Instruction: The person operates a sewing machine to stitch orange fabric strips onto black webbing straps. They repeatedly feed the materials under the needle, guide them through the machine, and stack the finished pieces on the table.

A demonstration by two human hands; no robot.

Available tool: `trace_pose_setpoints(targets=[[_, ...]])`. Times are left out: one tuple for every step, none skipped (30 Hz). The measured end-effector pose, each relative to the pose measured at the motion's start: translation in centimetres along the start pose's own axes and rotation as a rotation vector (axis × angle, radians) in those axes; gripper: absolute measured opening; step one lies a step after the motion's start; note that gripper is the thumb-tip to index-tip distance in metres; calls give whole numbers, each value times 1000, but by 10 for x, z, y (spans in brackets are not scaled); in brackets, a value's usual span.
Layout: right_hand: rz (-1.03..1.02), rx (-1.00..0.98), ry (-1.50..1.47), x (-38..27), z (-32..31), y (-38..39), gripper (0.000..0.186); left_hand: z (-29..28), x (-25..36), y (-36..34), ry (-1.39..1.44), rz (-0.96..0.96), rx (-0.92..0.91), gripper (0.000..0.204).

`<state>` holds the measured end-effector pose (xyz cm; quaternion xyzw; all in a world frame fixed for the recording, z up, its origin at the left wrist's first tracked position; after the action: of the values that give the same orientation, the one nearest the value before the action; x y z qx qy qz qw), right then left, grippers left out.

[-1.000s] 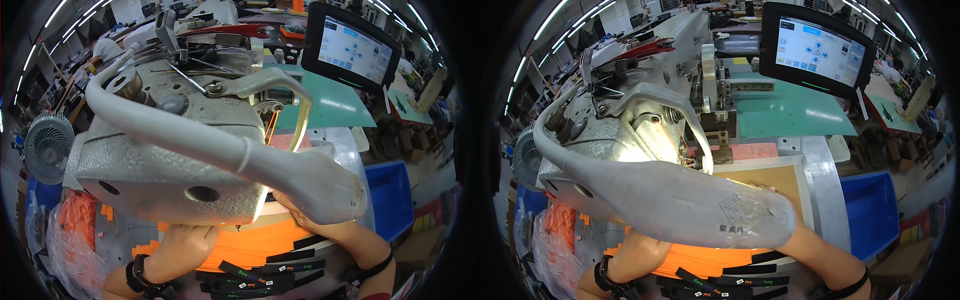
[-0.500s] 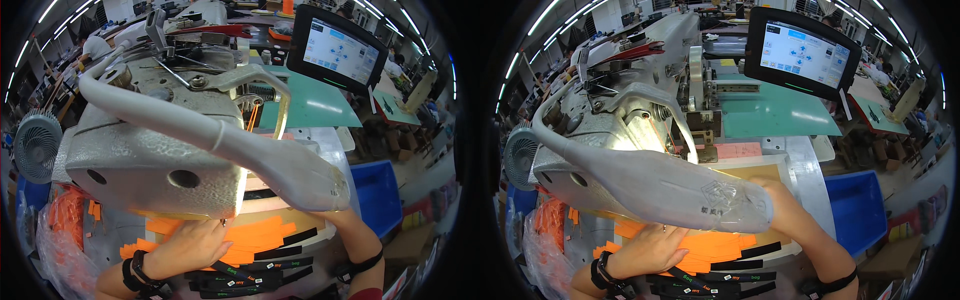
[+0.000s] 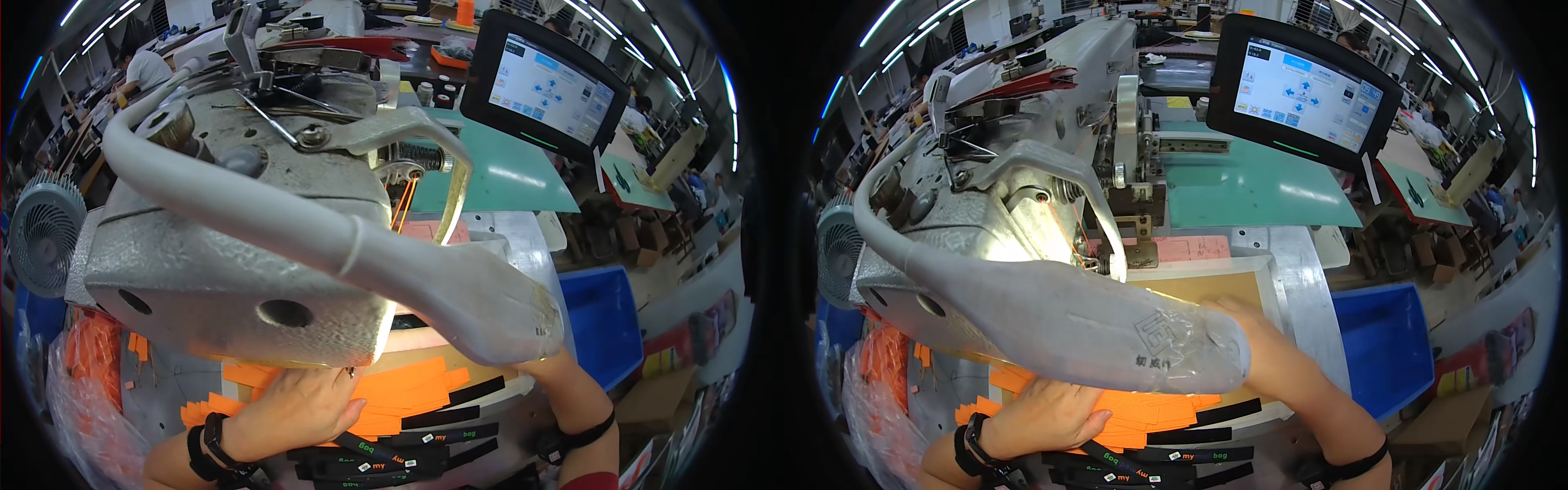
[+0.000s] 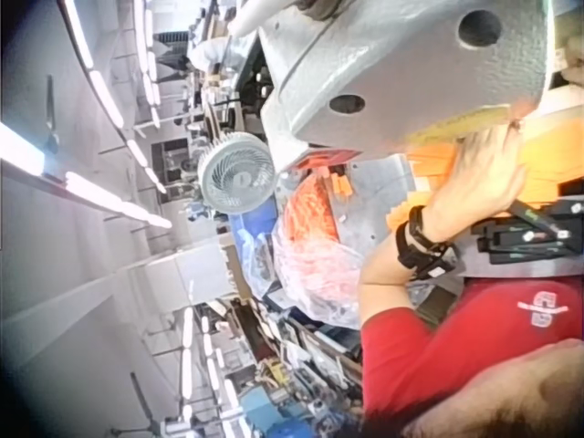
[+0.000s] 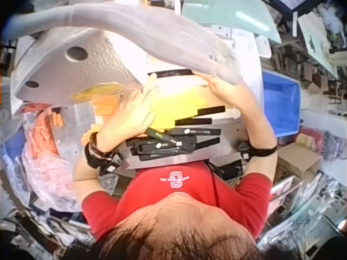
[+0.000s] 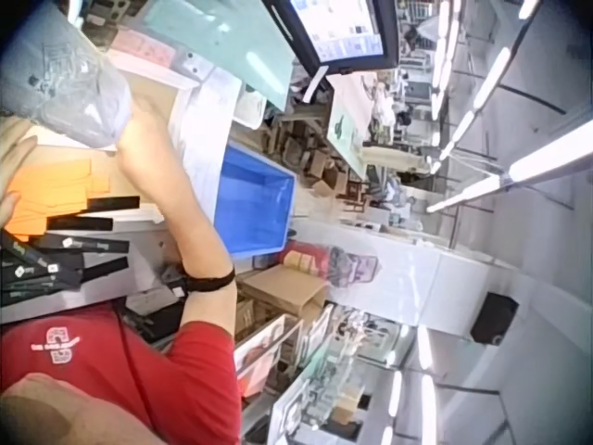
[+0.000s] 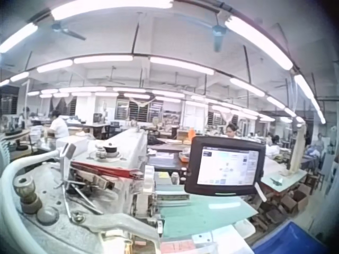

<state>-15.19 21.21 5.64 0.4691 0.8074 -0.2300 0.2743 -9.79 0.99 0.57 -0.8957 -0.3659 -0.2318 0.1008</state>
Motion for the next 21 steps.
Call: trace_pose_setpoints(targets=[[22, 36, -2, 3, 3, 6, 41, -3, 2, -1, 12, 25, 28, 50], [13, 58, 9, 5, 4, 8, 42, -4, 4, -3, 23, 48, 56, 50], [-4, 77, 10, 9, 8, 8, 43, -6, 5, -2, 28, 59, 81, 50], [-52, 82, 22, 12, 11, 6, 44, -6, 5, -1, 18, 49, 83, 50], [-95, 86, 15, 17, 15, 3, 45, -6, 5, 1, 8, 36, 85, 49], [-110, 101, 35, 19, 12, 5, 47, -7, 8, -3, 15, 59, 86, 49], [-118, 115, 37, 25, 8, 6, 47, -8, 10, -6, 7, 73, 77, 50], [-120, 85, 16, 33, 9, 4, 47, -7, 11, -7, -12, 68, 64, 51], [-121, 57, -5, 41, 10, 3, 47, -5, 11, -8, -31, 65, 50, 52], [-111, -13, -34, 47, 12, -3, 46, -4, 11, -7, -38, 59, 45, 53], [-100, -82, -62, 50, 14, -6, 45, -2, 9, -5, -45, 55, 39, 55], [-37, -114, -77, 56, 16, -9, 43, 0, 8, -4, -48, 51, 37, 57], [27, -146, -92, 60, 16, -9, 42, 0, 7, -4, -45, 44, 33, 58], [91, -176, -106, 62, 18, -8, 40, -1, 8, -4, -42, 38, 30, 60], [139, -137, -217, 52, 11, -6, 41, -1, 6, -5, -34, 32, 26, 61], [179, -99, -330, 32, 3, -3, 41, -2, 6, -4, -38, 32, 26, 61], [183, -62, -358, 25, 1, -4, 42, -3, 6, -3, -41, 33, 27, 61], [195, -13, -382, 21, -4, 0, 43, -3, 7, -5, -40, 47, 24, 62], [167, 28, -324, 19, -5, 2, 43, -4, 8, -7, -36, 64, 31, 62], [130, 57, -270, 16, -7, 5, 44, -4, 9, -8, -32, 81, 39, 62], [75, 73, -230, 15, -3, 2, 44, -5, 8, -6, -39, 71, 50, 62]])
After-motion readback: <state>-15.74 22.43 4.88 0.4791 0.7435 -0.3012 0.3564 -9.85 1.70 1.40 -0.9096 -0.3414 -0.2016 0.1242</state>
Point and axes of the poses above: each hand's wrist, its own y-axis away from the middle knuckle, its own z-axis out of the palm, x = y × z, the point moved 9 cm from there along -y, towards the middle knuckle, and after that the axes turned 9 degrees about y, right-handed, at the moved point
